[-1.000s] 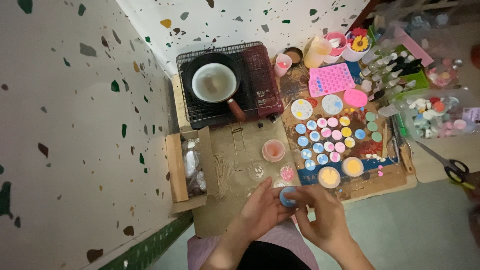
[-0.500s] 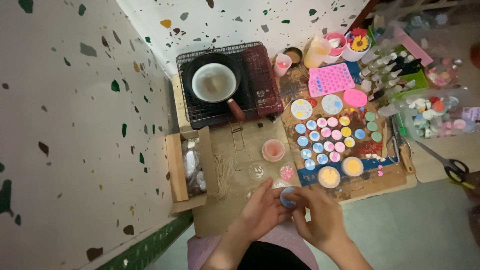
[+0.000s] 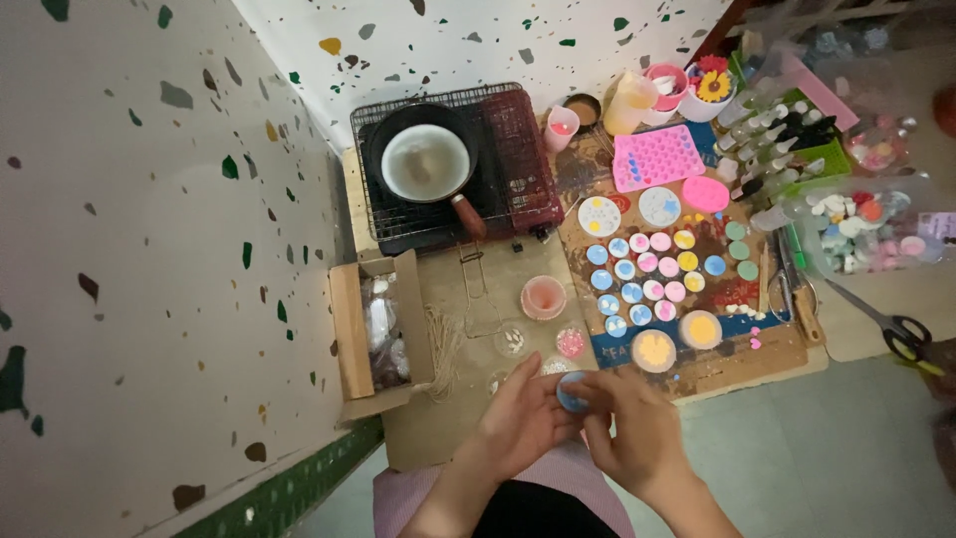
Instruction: The person is decorating small handcrafted candles with colorful wax shapes and using a heat gun to smooth the wax surface.
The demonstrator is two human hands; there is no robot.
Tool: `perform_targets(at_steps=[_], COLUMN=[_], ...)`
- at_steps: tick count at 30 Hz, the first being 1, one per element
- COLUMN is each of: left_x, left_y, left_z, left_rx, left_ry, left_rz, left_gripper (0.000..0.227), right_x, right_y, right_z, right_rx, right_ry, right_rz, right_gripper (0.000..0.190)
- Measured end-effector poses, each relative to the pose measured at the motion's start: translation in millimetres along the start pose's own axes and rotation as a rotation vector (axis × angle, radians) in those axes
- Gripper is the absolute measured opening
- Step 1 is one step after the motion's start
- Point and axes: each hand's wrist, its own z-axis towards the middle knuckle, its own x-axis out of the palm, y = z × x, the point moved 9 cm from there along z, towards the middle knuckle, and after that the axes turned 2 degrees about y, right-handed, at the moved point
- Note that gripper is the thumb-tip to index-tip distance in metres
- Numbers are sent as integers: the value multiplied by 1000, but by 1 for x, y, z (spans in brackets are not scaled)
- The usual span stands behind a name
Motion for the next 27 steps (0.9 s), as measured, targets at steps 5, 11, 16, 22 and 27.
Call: perform_targets(at_steps=[5, 11, 16, 22, 27], left_x=[-7, 3, 23, 38, 43], left_y=[3, -2, -11, -15, -17], left_z=[0, 0, -1, -1, 0], left_rx=[-28, -9, 35, 81, 159], left_ry=[-103, -55, 133, 114, 60], left_rz=[27, -86, -359, -333, -310], left_gripper=[72, 80, 88, 92, 92], right_x=[-1, -48, -32, -21, 0], right_y=[4, 22, 11, 15, 2], right_z=[-1, -22, -35, -32, -23], right_rx=[-37, -129, -35, 71, 211], right_ry=[41, -341, -393, -396, -298], right_rz=[24, 144, 130, 138, 280], right_gripper=[41, 34, 36, 18, 18])
